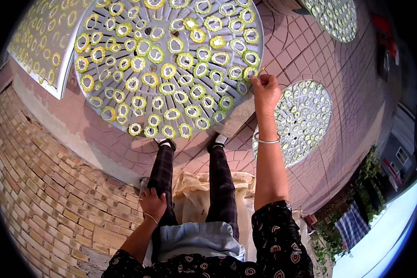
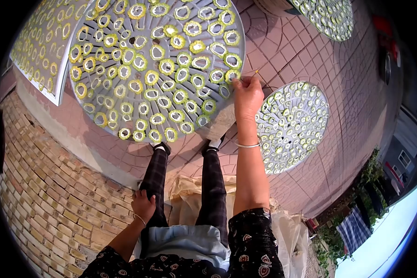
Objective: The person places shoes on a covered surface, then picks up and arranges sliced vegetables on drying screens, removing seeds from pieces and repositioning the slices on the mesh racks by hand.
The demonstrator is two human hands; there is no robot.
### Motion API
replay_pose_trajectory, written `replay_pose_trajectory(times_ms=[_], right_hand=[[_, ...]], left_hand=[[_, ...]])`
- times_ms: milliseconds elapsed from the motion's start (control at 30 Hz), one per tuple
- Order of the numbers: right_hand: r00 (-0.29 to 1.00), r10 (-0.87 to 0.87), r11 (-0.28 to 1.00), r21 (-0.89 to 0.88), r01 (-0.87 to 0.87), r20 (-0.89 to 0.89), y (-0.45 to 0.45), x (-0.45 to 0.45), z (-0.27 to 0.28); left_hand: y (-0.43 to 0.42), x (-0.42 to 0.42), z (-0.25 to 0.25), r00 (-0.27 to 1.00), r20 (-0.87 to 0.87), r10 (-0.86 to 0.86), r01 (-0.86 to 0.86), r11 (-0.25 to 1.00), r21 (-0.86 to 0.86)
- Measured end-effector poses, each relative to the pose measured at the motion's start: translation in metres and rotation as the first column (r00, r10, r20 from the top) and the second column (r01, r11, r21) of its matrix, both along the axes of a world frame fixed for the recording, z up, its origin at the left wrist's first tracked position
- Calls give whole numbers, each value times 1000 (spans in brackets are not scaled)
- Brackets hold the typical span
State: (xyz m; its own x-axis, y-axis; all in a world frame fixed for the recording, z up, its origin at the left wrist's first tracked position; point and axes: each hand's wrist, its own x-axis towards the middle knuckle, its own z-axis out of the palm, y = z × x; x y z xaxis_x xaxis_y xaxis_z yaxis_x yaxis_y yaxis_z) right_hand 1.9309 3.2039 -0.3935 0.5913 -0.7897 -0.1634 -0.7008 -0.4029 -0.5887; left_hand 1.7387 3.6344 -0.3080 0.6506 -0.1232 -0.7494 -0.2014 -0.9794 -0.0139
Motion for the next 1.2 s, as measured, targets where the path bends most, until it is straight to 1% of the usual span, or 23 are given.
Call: replay_pose_trajectory(times_ms=[67, 100, 200, 267, 400, 500, 600, 700, 800, 900, 1000, 1100, 1200], right_hand=[[997, -3, 1000, -10, 2, -75, 4, -1, -4], [997, -18, 999, 44, 21, -77, 5, -2, -6], [999, -42, 999, 15, 43, -25, 7, -4, -11], [996, -84, 995, 56, 82, 27, 8, -6, -13], [969, -175, 979, 140, 151, 176, 11, -11, -12], [966, -181, 973, 180, 148, 184, 15, -9, -11], [992, -109, 994, 29, 107, 66, 15, -6, -11], [985, -145, 989, 56, 140, 98, 16, -6, -15], [982, -119, 992, 60, 111, 148, 15, -9, -14], [981, -151, 987, 72, 143, 122, 16, -8, -13], [995, -77, 997, -13, 78, 59, 16, -4, -7], [994, -105, 995, 3, 105, 12, 15, -3, -10], [990, 66, 988, -144, -47, 127, 21, -3, -1]], left_hand=[[0, 0, 0, 1000, -7, 9, -9, 1000, -1], [1, -1, -1, 1000, -8, 13, -13, 1000, -5], [2, -2, -1, 999, -29, 40, -40, 999, -2], [0, -2, -1, 994, -69, 80, -78, 997, 22], [-1, -2, -2, 993, -77, 84, -82, 996, 32], [-1, -3, -2, 993, -77, 89, -86, 996, 36], [0, -3, -2, 995, -61, 76, -74, 997, 28], [-1, -3, -1, 996, -57, 72, -71, 997, 23], [-2, -4, -1, 996, -51, 72, -71, 997, 22], [-3, -5, -1, 996, -49, 71, -70, 997, 26], [-1, -6, -2, 997, -47, 65, -64, 998, 26], [-1, -7, -2, 997, -51, 62, -61, 998, 25], [-1, -7, -2, 996, -58, 71, -70, 997, 24]])
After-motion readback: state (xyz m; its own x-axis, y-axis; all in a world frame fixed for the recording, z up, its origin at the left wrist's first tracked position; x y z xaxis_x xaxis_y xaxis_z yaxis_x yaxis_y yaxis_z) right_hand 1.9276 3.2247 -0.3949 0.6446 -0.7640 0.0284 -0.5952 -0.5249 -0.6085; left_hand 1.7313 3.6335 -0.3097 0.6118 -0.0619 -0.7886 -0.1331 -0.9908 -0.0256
